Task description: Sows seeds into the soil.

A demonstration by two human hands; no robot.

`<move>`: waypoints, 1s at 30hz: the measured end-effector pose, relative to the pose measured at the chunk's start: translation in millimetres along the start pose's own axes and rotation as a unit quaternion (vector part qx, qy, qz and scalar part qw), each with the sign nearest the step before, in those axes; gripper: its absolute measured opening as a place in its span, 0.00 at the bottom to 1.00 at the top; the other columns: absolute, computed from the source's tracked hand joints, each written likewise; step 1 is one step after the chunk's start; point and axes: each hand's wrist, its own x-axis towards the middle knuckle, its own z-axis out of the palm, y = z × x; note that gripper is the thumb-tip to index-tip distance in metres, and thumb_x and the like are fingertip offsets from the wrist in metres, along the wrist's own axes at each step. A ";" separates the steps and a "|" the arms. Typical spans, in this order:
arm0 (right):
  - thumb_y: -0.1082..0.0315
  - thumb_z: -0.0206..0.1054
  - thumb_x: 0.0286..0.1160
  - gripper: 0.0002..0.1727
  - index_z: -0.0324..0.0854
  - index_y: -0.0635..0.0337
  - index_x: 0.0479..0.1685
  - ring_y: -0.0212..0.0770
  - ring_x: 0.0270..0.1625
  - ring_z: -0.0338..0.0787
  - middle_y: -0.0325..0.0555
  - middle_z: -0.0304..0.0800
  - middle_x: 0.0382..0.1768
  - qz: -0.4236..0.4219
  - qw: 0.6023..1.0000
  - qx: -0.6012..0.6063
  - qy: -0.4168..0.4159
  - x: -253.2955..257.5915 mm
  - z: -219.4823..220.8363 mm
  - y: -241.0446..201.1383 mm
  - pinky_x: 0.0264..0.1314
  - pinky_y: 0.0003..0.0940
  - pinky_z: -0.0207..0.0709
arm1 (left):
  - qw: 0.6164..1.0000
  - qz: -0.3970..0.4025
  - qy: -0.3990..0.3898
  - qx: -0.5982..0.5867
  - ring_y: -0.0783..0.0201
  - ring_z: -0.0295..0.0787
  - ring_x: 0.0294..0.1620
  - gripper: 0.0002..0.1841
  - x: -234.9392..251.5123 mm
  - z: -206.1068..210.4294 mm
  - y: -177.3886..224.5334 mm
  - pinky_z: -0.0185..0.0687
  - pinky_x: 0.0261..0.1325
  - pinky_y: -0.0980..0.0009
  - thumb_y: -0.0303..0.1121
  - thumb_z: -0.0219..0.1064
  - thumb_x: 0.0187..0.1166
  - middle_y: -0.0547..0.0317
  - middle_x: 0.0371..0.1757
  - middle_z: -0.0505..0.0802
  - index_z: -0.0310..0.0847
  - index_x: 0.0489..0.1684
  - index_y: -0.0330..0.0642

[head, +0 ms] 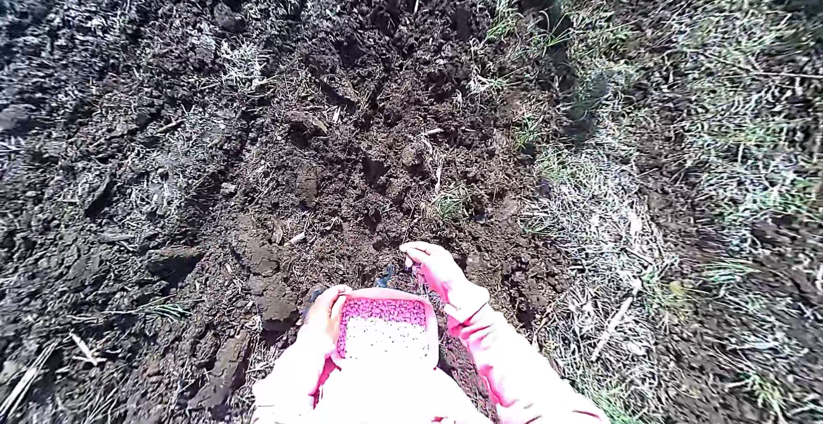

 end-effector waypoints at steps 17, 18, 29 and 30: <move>0.75 0.49 0.90 0.17 0.78 0.62 0.67 0.27 0.19 0.70 0.36 0.78 0.27 0.092 0.994 0.021 0.053 27.3 -90.3 36.2 0.21 0.23 0.65 | 1.000 0.005 0.018 -0.009 0.52 0.83 0.74 0.16 22.6 30.7 51.2 0.70 0.82 0.55 0.26 0.52 0.91 0.41 0.68 0.89 0.82 0.68 0.33; 0.73 0.50 0.91 0.15 0.78 0.63 0.65 0.27 0.19 0.69 0.35 0.76 0.26 0.097 0.993 0.019 0.066 24.3 -92.8 39.9 0.21 0.22 0.63 | 1.000 0.007 0.018 -0.006 0.51 0.83 0.75 0.16 24.2 30.2 51.5 0.69 0.82 0.54 0.26 0.52 0.91 0.41 0.69 0.89 0.82 0.68 0.33; 0.67 0.53 0.93 0.18 0.73 0.63 0.74 0.26 0.26 0.73 0.39 0.80 0.36 -0.042 0.998 -0.005 0.048 75.2 -56.2 -76.8 0.30 0.23 0.69 | 0.999 0.030 0.017 0.007 0.49 0.82 0.76 0.17 51.6 -14.3 50.8 0.68 0.83 0.53 0.26 0.52 0.91 0.39 0.68 0.89 0.83 0.67 0.31; 0.67 0.53 0.93 0.17 0.74 0.62 0.73 0.27 0.26 0.73 0.40 0.80 0.36 -0.038 0.998 -0.009 0.055 84.4 -53.7 -88.9 0.30 0.24 0.69 | 0.999 0.030 0.014 0.009 0.49 0.83 0.75 0.17 58.1 -22.7 50.5 0.69 0.83 0.53 0.26 0.52 0.91 0.39 0.68 0.89 0.83 0.67 0.31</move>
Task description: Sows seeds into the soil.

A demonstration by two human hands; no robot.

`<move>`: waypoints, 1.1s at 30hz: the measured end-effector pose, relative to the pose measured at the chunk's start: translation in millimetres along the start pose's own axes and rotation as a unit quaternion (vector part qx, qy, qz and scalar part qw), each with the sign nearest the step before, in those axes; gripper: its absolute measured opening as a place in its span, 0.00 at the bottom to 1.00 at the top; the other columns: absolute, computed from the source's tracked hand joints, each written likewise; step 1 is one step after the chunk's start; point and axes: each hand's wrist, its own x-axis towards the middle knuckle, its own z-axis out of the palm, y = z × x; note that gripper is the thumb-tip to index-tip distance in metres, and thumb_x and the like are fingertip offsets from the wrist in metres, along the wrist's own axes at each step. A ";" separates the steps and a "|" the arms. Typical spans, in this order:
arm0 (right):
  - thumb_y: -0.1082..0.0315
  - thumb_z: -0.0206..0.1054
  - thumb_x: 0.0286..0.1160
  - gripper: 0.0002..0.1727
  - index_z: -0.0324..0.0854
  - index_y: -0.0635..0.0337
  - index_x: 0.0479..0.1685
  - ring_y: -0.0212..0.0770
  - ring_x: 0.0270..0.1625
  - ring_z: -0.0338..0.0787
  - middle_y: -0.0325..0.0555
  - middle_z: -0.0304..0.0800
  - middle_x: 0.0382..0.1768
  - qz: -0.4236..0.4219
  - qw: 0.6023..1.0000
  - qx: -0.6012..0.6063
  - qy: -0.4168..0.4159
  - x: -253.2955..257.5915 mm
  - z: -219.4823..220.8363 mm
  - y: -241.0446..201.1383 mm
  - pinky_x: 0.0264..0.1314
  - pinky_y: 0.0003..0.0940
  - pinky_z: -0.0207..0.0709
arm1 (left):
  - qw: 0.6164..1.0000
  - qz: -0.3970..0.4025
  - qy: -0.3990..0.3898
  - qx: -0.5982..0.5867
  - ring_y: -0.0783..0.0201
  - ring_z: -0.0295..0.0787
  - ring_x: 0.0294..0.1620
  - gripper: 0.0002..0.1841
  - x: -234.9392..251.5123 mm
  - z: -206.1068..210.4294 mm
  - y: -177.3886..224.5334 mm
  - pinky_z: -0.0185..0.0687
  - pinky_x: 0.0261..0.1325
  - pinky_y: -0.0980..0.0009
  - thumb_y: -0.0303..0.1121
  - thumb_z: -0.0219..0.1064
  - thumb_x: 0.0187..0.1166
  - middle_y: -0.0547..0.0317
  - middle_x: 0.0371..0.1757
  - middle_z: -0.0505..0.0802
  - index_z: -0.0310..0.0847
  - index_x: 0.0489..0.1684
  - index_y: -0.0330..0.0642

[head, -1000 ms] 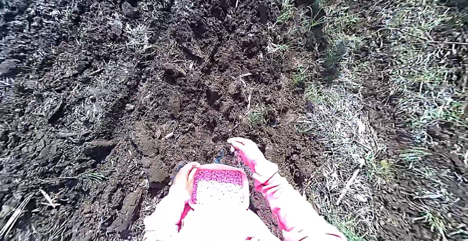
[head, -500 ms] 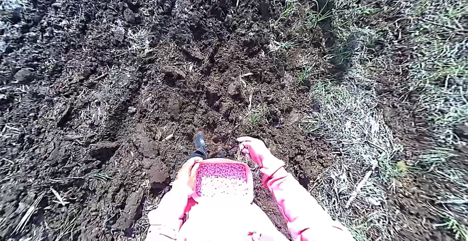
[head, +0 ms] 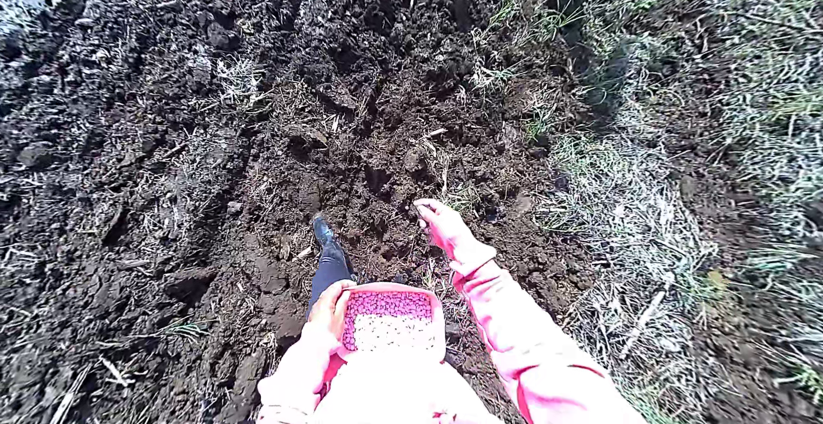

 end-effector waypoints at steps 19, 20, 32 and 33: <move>0.74 0.50 0.90 0.15 0.78 0.64 0.65 0.27 0.21 0.72 0.38 0.82 0.32 0.198 0.970 0.032 0.139 64.0 96.4 -67.7 0.24 0.23 0.68 | 0.989 -0.020 -0.149 -0.012 0.46 0.81 0.76 0.18 147.0 -201.3 -12.0 0.69 0.82 0.52 0.28 0.53 0.91 0.35 0.72 0.85 0.78 0.72 0.30; 0.74 0.51 0.90 0.15 0.79 0.64 0.65 0.27 0.21 0.72 0.38 0.82 0.32 0.200 0.968 0.030 0.146 60.1 96.9 -65.2 0.24 0.24 0.68 | 0.988 -0.027 -0.155 -0.007 0.46 0.81 0.76 0.18 148.7 -208.0 -10.7 0.69 0.82 0.51 0.28 0.52 0.91 0.35 0.72 0.85 0.78 0.72 0.31; 0.72 0.51 0.90 0.15 0.81 0.61 0.65 0.28 0.23 0.73 0.39 0.83 0.34 0.245 0.959 -0.042 0.139 51.7 123.4 -82.7 0.27 0.25 0.68 | 0.990 -0.037 -0.129 -0.041 0.49 0.84 0.73 0.17 160.8 -237.8 -7.7 0.72 0.79 0.54 0.25 0.52 0.90 0.36 0.69 0.87 0.77 0.71 0.30; 0.72 0.51 0.90 0.15 0.81 0.61 0.65 0.28 0.22 0.72 0.39 0.83 0.34 0.241 0.960 -0.040 0.138 50.7 124.3 -85.5 0.26 0.25 0.68 | 0.991 -0.028 -0.124 -0.048 0.49 0.84 0.72 0.17 161.4 -240.0 -8.3 0.72 0.79 0.54 0.24 0.52 0.90 0.36 0.69 0.87 0.78 0.71 0.29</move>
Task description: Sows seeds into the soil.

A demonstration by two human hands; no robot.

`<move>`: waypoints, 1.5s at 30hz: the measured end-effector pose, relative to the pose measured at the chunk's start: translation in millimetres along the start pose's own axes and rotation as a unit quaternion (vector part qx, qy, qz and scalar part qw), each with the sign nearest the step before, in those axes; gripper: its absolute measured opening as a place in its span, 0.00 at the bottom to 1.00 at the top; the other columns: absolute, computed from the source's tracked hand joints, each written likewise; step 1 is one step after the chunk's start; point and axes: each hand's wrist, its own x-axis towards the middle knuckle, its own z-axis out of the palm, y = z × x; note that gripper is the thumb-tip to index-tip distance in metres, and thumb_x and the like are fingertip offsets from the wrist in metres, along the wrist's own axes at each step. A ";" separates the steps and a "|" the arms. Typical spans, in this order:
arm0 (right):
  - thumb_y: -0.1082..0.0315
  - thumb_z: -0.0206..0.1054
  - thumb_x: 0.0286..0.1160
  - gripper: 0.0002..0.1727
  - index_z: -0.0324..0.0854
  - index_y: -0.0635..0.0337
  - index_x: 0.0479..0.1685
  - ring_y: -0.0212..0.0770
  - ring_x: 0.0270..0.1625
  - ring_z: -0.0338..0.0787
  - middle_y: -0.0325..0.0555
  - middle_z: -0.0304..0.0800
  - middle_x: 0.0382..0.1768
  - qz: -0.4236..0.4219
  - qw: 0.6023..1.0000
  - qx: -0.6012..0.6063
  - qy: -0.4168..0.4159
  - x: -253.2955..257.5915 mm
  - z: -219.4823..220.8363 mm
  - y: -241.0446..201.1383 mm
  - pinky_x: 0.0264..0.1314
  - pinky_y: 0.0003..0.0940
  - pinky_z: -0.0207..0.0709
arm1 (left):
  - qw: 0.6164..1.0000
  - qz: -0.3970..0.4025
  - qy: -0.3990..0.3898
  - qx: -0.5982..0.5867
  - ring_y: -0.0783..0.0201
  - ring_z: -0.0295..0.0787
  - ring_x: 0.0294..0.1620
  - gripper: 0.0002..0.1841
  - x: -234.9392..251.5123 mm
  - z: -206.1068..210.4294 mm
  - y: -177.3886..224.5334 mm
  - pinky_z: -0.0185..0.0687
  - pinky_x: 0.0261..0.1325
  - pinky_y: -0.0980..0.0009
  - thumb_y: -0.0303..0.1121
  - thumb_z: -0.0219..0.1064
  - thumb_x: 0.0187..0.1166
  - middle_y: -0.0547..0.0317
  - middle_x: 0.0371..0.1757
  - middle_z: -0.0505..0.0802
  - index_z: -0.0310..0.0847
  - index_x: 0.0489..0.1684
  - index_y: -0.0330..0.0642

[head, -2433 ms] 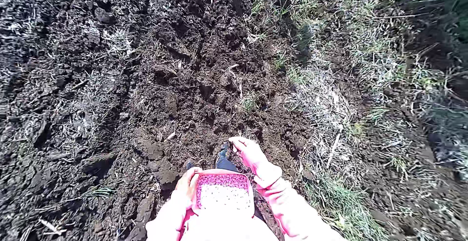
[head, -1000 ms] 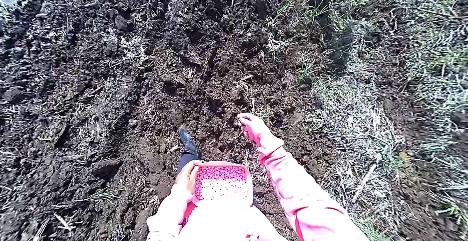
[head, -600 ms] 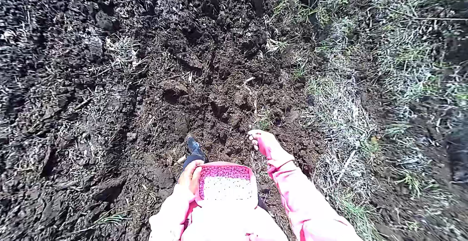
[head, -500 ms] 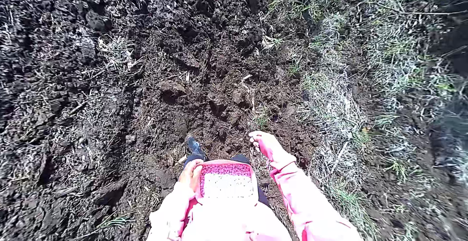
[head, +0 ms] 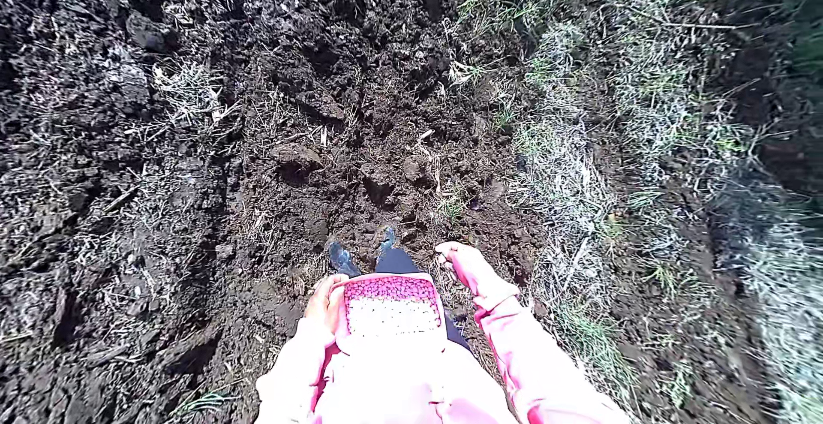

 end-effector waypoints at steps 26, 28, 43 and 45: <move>0.66 0.51 0.94 0.15 0.81 0.61 0.62 0.26 0.21 0.69 0.34 0.76 0.26 -0.117 0.992 0.045 -0.027 21.3 -36.5 -70.7 0.24 0.22 0.64 | 0.995 0.022 0.097 -0.023 0.49 0.87 0.68 0.18 12.0 -0.3 31.0 0.74 0.76 0.52 0.24 0.52 0.88 0.34 0.64 0.89 0.77 0.71 0.28; 0.66 0.52 0.93 0.15 0.82 0.62 0.60 0.25 0.21 0.70 0.34 0.76 0.27 -0.166 0.984 0.055 -0.033 30.3 -38.0 -107.3 0.25 0.22 0.65 | 0.993 0.008 0.112 -0.026 0.48 0.86 0.69 0.18 17.0 4.3 45.3 0.74 0.77 0.52 0.24 0.52 0.89 0.35 0.65 0.89 0.77 0.72 0.29; 0.72 0.50 0.92 0.16 0.78 0.62 0.69 0.29 0.21 0.71 0.39 0.81 0.32 -0.093 0.990 0.093 -0.045 163.2 -182.1 -181.1 0.24 0.25 0.67 | 0.994 -0.033 0.074 0.075 0.45 0.81 0.77 0.18 157.6 55.5 228.3 0.68 0.83 0.52 0.27 0.51 0.92 0.34 0.73 0.85 0.76 0.74 0.30; 0.71 0.49 0.92 0.17 0.79 0.62 0.69 0.28 0.21 0.71 0.39 0.81 0.31 -0.072 0.993 0.091 -0.032 172.7 -208.8 -172.6 0.24 0.25 0.67 | 0.993 -0.028 0.084 0.082 0.46 0.81 0.76 0.18 168.6 64.7 248.0 0.68 0.83 0.52 0.27 0.52 0.92 0.34 0.73 0.85 0.77 0.73 0.30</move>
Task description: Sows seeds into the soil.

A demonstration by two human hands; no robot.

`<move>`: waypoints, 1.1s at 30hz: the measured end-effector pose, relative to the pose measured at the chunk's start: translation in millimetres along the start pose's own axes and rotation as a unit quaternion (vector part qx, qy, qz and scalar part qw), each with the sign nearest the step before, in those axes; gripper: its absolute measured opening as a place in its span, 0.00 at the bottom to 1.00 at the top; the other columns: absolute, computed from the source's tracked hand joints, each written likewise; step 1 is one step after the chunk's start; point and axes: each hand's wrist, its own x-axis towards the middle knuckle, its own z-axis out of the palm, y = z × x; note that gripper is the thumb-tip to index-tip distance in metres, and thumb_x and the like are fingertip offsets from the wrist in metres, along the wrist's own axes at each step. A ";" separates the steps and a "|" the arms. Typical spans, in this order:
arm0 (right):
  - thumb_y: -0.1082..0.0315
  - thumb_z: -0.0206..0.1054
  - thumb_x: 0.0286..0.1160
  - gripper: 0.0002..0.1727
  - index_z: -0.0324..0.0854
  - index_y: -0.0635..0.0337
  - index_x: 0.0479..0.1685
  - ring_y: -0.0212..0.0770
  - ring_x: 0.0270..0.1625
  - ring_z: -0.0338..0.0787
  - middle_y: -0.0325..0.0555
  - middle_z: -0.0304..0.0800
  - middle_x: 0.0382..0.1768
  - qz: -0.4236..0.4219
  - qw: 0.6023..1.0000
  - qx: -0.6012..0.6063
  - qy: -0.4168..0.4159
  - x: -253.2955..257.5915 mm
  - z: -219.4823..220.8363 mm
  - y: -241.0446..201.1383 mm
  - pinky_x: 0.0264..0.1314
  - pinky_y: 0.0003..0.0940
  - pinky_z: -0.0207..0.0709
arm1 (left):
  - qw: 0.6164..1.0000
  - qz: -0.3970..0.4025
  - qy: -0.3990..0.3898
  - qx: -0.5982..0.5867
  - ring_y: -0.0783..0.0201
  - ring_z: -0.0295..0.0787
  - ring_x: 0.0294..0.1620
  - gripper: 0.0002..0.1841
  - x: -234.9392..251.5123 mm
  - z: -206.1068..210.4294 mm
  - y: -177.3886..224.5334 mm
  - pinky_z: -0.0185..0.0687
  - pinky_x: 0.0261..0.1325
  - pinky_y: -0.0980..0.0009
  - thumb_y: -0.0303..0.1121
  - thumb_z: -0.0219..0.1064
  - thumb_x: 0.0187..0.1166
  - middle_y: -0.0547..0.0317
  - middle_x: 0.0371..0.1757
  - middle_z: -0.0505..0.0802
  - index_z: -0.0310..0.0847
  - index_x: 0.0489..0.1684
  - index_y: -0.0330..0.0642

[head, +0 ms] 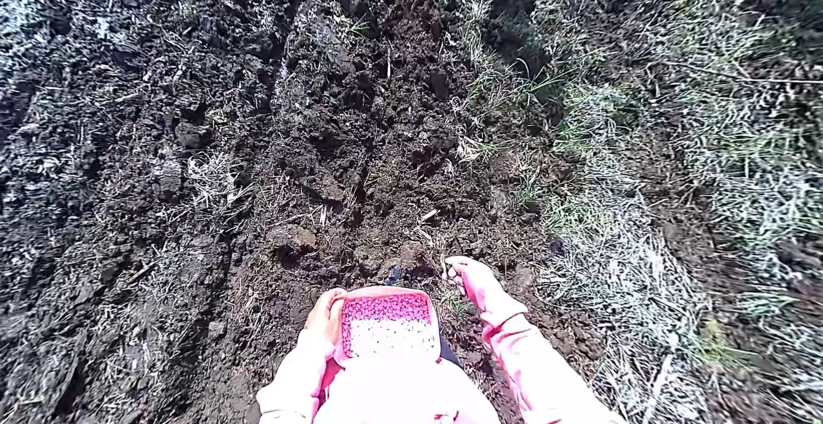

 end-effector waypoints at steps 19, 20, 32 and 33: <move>0.66 0.52 0.93 0.17 0.74 0.61 0.73 0.27 0.22 0.71 0.36 0.76 0.30 -0.104 0.988 -0.025 -0.115 16.5 18.4 -127.7 0.24 0.23 0.66 | 0.994 0.086 0.046 -0.045 0.45 0.81 0.75 0.17 29.5 -0.1 55.0 0.69 0.82 0.54 0.25 0.52 0.90 0.33 0.70 0.86 0.80 0.68 0.26; 0.69 0.52 0.92 0.17 0.73 0.61 0.74 0.27 0.22 0.73 0.37 0.78 0.31 -0.107 0.987 -0.011 -0.118 21.0 23.9 -138.7 0.24 0.23 0.68 | 0.995 0.080 0.044 -0.045 0.45 0.81 0.76 0.17 33.7 -4.3 54.1 0.69 0.82 0.54 0.25 0.52 0.90 0.33 0.71 0.85 0.80 0.69 0.26; 0.68 0.53 0.93 0.13 0.78 0.64 0.60 0.26 0.18 0.75 0.37 0.82 0.27 -0.025 0.999 0.001 -0.040 74.7 52.9 -231.5 0.20 0.22 0.71 | 0.996 0.080 -0.026 -0.044 0.45 0.80 0.77 0.17 156.9 -90.8 95.6 0.67 0.84 0.53 0.27 0.53 0.91 0.33 0.72 0.85 0.79 0.70 0.28; 0.65 0.53 0.93 0.13 0.79 0.63 0.58 0.26 0.17 0.72 0.35 0.80 0.25 -0.034 0.998 -0.030 -0.031 79.1 55.0 -248.8 0.19 0.21 0.68 | 0.995 0.086 -0.037 -0.040 0.45 0.79 0.78 0.17 170.6 -99.7 99.9 0.66 0.84 0.53 0.27 0.53 0.91 0.33 0.73 0.84 0.79 0.70 0.28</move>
